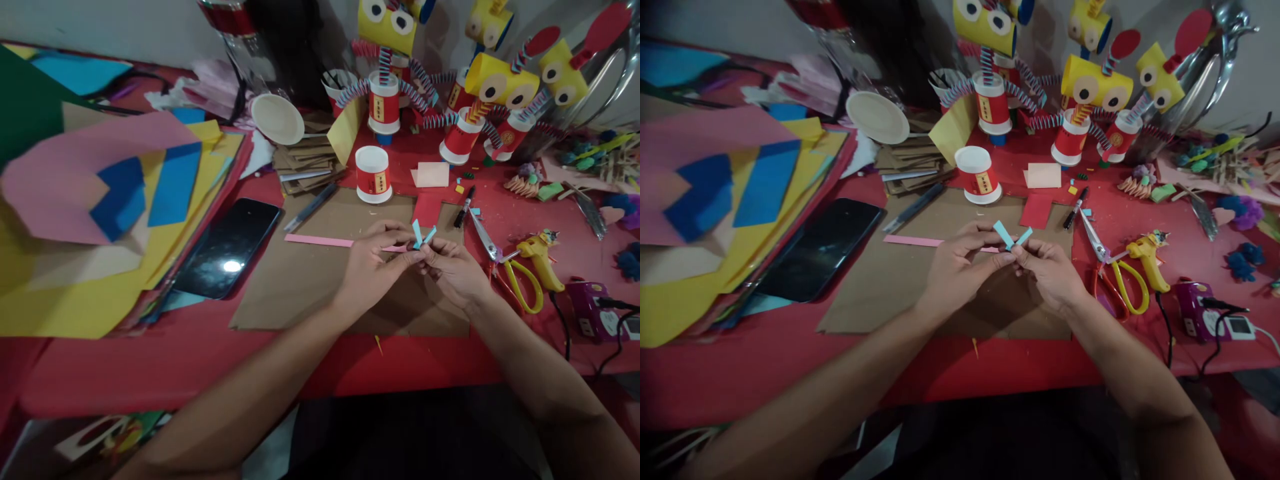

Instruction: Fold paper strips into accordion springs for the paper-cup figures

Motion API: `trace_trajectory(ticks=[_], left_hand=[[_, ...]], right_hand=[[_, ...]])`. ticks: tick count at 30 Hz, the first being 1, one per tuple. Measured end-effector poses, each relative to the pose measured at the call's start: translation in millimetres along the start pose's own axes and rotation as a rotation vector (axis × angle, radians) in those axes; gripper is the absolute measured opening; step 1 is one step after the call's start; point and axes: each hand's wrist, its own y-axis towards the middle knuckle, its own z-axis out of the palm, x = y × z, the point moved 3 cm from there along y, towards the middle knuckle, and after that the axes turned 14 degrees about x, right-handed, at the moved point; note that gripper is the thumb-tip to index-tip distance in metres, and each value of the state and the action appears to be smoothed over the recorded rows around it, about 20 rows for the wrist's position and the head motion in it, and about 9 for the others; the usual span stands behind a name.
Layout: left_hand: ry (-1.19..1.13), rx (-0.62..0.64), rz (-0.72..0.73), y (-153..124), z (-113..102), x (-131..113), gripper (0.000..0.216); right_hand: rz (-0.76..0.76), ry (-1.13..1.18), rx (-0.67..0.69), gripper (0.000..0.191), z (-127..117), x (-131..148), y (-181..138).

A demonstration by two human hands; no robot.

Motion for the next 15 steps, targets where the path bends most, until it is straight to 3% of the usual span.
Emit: trace_trajectory(ticks=[9,15], left_hand=[[0.091,-0.013,0.088,1.4,-7.3,0.3,0.008],[-0.041,-0.054,0.016,1.5,-3.3,7.1,0.006]], right_hand=[[0.051,-0.148,0.000,0.033,-1.4,4.6,-0.6],[-0.124,-0.114,-0.193,0.031,2.2,6.9,-3.4]])
